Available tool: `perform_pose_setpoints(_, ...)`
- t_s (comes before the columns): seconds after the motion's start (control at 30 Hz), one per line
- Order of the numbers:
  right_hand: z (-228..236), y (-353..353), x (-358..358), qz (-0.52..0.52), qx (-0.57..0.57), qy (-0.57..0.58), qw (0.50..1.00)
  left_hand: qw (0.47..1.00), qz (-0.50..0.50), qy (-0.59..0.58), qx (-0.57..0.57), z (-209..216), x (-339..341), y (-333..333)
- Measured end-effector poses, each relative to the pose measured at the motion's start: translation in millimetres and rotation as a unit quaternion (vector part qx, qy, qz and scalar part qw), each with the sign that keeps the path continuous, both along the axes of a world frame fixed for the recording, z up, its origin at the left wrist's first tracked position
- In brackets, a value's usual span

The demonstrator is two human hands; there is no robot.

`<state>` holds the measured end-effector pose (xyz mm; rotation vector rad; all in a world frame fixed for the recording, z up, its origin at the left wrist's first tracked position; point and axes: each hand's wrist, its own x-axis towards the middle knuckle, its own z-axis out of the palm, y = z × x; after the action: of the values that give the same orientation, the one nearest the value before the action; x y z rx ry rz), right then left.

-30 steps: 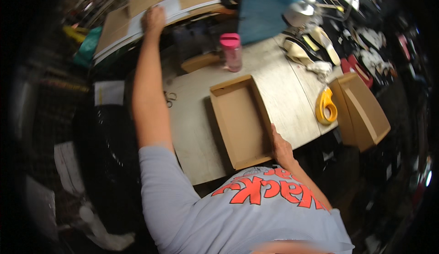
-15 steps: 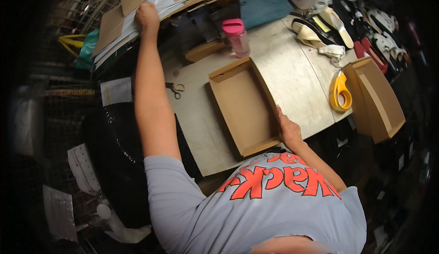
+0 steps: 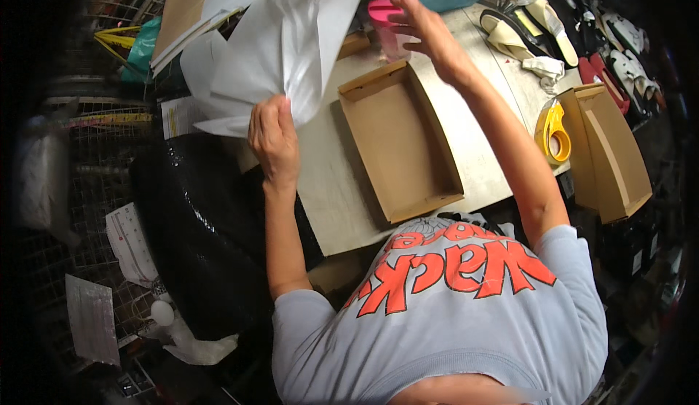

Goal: The person assembles a cardboard box, places a pair of white sandals inside with tissue paper, and closes the box. They then wrap the box in black bubble wrap, secure it with tape, and affix a shipping label. The person handles multiple boxes and packaging materials on a cluttered workbench.

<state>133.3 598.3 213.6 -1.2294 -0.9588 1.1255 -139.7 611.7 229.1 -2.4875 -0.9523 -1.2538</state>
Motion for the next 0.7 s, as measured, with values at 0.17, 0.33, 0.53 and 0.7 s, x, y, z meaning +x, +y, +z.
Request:
perform_pose_setpoints(0.17,20.1,11.0,-7.5,0.074,-0.195,0.119,0.971,0.999,-0.007,0.046,0.008,-26.6,-35.6,-38.5)
perform_pose_setpoints(0.33,-17.4,18.6,-34.0,0.118,-0.202,-0.004,0.972,0.999,-0.021,0.043,-0.015,-60.5,-53.7,-58.1)
perform_pose_setpoints(0.53,-77.7,-32.0,-43.0,0.073,-0.152,0.014,0.986,0.986,0.073,0.072,-0.132,-99.5,-63.4,-84.1)
perform_pose_setpoints(0.7,-106.3,-96.3,-26.5,-0.008,-0.226,-0.059,0.972,0.928,0.093,0.132,-0.337,-113.0,-35.1,-114.4)
